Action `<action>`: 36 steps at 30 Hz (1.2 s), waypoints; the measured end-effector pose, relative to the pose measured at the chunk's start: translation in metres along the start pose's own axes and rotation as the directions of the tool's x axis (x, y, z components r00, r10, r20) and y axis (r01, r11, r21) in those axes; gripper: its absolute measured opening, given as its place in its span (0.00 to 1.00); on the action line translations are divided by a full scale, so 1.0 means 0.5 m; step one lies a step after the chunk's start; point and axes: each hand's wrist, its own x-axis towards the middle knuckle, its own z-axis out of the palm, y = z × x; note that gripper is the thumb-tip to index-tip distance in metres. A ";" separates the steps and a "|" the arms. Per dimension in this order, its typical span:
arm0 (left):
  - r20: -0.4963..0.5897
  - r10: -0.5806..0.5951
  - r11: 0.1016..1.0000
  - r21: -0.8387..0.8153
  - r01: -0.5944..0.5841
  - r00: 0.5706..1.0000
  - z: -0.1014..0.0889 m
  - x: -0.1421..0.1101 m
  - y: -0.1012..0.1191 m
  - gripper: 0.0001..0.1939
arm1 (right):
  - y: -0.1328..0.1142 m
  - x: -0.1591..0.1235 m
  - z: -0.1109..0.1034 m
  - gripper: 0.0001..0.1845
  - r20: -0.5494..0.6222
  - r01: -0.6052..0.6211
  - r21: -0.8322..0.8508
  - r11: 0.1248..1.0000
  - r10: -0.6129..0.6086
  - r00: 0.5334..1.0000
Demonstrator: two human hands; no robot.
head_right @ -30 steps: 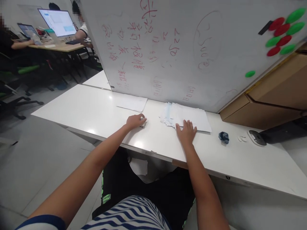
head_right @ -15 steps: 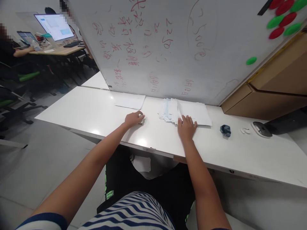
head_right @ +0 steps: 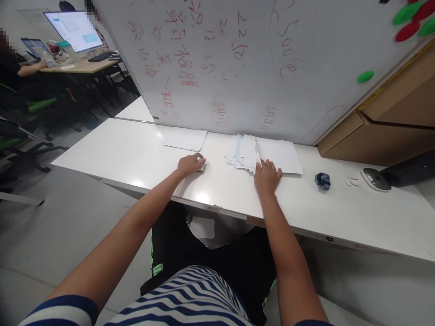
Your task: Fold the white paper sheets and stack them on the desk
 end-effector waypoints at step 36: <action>-0.282 0.030 0.990 0.141 0.010 0.959 0.014 -0.014 0.015 0.27 | -0.221 -0.306 -0.139 0.20 0.128 0.162 0.204 0.966 -0.190 0.973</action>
